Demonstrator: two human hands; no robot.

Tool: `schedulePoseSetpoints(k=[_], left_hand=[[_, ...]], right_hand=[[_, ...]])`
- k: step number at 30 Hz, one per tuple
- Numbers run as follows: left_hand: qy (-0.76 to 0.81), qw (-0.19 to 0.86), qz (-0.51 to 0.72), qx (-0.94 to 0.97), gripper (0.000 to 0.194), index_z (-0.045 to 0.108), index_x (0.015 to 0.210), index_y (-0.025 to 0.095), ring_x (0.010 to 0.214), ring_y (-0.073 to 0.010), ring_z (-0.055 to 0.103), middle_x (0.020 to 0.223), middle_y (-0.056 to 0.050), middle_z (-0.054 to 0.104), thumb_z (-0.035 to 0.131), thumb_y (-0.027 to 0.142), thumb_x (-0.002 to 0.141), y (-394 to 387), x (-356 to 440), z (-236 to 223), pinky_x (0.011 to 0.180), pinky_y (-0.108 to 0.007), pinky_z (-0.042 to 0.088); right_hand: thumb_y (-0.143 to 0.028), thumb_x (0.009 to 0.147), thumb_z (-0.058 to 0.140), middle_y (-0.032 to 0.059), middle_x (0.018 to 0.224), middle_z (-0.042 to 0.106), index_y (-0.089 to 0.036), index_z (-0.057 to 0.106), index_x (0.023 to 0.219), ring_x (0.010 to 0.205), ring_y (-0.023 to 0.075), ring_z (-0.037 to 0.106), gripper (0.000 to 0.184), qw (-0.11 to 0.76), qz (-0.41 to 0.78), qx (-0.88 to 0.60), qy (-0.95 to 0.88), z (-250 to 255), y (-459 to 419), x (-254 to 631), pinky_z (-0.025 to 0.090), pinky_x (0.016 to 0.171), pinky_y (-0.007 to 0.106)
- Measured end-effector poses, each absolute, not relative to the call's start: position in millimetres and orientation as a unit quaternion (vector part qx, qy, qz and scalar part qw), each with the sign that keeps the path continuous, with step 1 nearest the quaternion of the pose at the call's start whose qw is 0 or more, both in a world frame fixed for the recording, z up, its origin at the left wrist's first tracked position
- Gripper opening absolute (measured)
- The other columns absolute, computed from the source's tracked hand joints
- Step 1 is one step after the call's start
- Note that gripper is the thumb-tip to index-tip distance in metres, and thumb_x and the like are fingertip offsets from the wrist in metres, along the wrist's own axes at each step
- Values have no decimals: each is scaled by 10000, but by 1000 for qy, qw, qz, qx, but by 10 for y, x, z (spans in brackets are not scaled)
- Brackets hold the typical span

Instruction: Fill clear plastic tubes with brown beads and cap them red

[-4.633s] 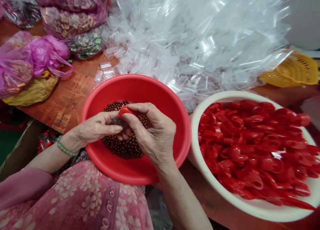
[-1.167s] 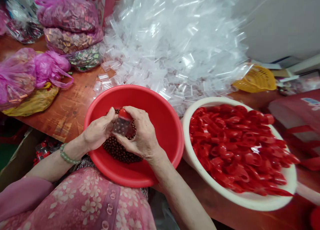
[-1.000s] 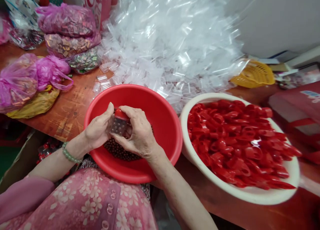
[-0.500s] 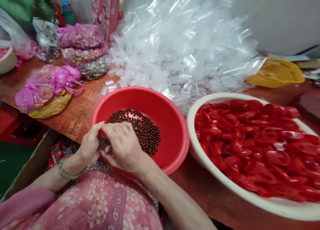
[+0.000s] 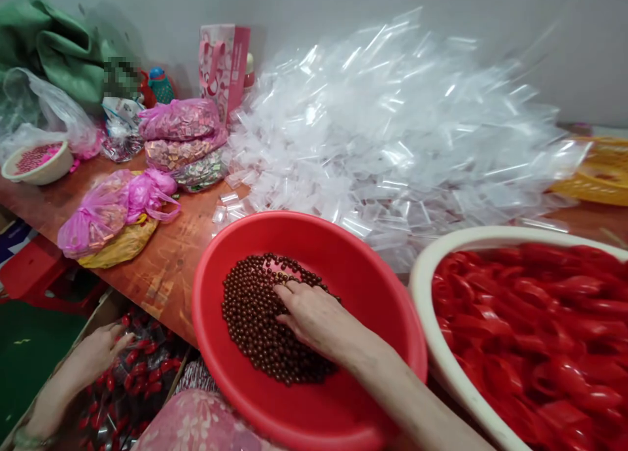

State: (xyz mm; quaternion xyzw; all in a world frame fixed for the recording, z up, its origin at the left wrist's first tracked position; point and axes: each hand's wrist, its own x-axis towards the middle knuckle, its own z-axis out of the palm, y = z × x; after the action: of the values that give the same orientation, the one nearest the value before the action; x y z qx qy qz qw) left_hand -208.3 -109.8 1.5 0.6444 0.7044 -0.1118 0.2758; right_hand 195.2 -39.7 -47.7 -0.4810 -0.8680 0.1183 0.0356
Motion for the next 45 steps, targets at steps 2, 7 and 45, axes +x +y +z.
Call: schedulePoseSetpoints(k=[2,7,45], left_hand=[[682,329,-46,652,422,707,999,208,973,-271,682,1031,-92,748,386,477,956,-873,-1949,171,881,-334,480],[587,293,107,747,393,673,1118,138,1004,-223,638,1122,-107,713,441,410,954,262,-1256,190,917,-282,442],[366,565,183,716,180,710,975,140,803,-146,622,897,-40,713,666,226,824,-212,-146,82,767,-269,475]], right_hand=[[-181,855,630,160,1103,704,-143,644,1123,941,287,718,272,27,128,-487,-863,-542,-331,2011,572,779,402],[-381,940,550,239,1168,656,-90,591,1214,1004,364,696,401,-63,168,-557,-811,-556,-145,2009,569,769,483],[-597,751,729,-40,573,515,-159,563,693,436,38,428,472,591,687,-413,-88,283,-199,1409,230,333,141]])
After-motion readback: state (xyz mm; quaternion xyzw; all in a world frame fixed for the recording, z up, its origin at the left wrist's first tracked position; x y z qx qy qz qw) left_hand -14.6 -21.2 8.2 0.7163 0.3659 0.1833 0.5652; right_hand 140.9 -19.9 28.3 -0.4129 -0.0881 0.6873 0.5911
